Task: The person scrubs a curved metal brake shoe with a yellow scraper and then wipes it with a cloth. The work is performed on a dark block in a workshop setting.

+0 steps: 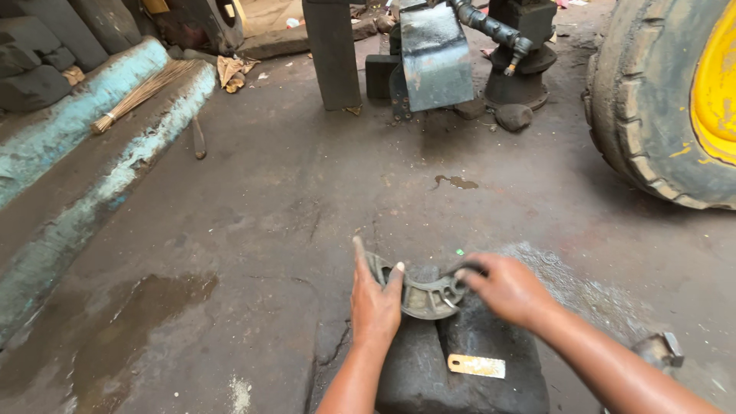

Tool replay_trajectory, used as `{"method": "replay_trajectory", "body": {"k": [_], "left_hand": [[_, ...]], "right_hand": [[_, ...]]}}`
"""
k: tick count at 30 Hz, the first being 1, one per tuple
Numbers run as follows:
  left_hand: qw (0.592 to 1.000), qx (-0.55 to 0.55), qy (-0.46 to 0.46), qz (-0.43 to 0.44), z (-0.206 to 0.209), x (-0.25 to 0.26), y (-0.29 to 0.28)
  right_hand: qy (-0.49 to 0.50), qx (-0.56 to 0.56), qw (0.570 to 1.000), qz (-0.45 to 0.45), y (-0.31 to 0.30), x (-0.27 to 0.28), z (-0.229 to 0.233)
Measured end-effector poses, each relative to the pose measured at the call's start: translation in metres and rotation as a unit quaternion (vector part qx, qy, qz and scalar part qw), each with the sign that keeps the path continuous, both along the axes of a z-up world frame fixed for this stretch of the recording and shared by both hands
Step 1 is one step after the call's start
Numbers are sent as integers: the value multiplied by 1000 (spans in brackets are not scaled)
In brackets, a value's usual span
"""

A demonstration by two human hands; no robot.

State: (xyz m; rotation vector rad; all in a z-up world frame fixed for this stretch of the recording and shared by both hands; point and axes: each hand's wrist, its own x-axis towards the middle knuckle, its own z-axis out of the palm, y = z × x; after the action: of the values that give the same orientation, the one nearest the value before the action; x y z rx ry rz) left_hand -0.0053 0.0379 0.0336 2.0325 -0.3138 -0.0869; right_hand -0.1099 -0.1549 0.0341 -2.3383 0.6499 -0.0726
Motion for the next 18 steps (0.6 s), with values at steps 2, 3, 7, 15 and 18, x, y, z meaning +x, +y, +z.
{"method": "replay_trajectory", "body": {"k": [2, 3, 7, 15, 18], "left_hand": [[1000, 11, -20, -1, 4, 5, -4], [1000, 17, -26, -6, 6, 5, -9], [991, -121, -62, 18, 28, 23, -19], [952, -305, -22, -2, 57, -41, -38], [953, -301, 6, -36, 51, -49, -45]], "right_hand": [[-26, 22, 999, -35, -9, 9, 2], [-46, 37, 997, -52, -14, 4, 0], [-167, 166, 968, -87, -5, 2, -18], [-166, 426, 841, -288, 18, 19, -27], [-223, 470, 817, -250, 11, 29, -9]]}}
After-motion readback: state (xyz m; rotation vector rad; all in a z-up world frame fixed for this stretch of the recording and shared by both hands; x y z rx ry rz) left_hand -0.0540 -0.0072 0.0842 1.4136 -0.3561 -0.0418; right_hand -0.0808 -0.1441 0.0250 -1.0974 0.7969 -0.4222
